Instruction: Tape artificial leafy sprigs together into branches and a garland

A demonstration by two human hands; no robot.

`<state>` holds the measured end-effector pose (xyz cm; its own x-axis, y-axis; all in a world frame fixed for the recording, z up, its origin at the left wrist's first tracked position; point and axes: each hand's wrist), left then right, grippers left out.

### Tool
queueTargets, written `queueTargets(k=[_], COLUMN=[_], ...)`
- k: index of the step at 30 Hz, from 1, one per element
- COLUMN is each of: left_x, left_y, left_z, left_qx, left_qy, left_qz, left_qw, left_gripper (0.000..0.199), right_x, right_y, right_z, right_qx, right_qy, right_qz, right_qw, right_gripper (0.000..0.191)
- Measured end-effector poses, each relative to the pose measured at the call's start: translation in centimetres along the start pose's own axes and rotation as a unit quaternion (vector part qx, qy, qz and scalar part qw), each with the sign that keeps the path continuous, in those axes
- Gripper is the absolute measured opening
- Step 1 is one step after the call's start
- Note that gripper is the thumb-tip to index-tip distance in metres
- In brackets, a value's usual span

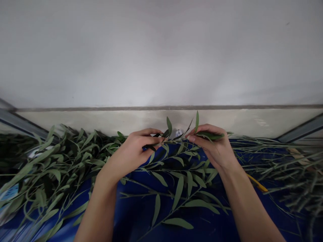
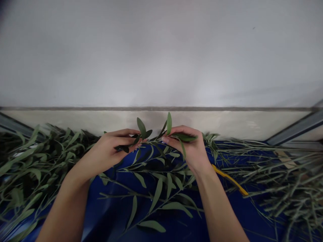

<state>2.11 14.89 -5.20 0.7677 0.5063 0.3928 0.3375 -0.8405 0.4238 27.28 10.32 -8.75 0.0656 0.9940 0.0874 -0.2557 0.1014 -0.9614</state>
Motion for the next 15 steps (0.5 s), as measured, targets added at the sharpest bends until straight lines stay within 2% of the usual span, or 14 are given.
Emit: queueTargets(k=[5,10,15], left_x=[0.0,0.3,0.5], left_y=[0.1,0.6,1.0], left_z=[0.0,0.1,0.3], left_qx=[0.005,-0.006,-0.002], left_qy=[0.003,0.014,0.012], left_qz=[0.001,-0.005,-0.004], left_qw=[1.0,1.0,1.0], left_gripper=[0.024,0.024,0.024], right_x=[0.3,0.7,0.5], right_y=[0.6,1.3,1.3], right_z=[0.0,0.5,0.7], right_qx=[-0.013,-0.003,-0.005], right_qy=[0.003,0.059,0.057], right_qz=[-0.021,-0.098,-0.099], right_qw=[1.0,0.993,0.993], right_gripper=[0.017,0.019,0.018])
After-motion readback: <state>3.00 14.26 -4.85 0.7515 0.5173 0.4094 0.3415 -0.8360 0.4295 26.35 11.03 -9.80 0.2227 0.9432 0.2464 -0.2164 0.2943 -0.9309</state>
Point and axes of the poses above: each hand's wrist, its own x-axis towards the middle knuckle, its own z-axis out of the palm, y = z × x, and after that the axes turned 12 degrees about z, right-handed
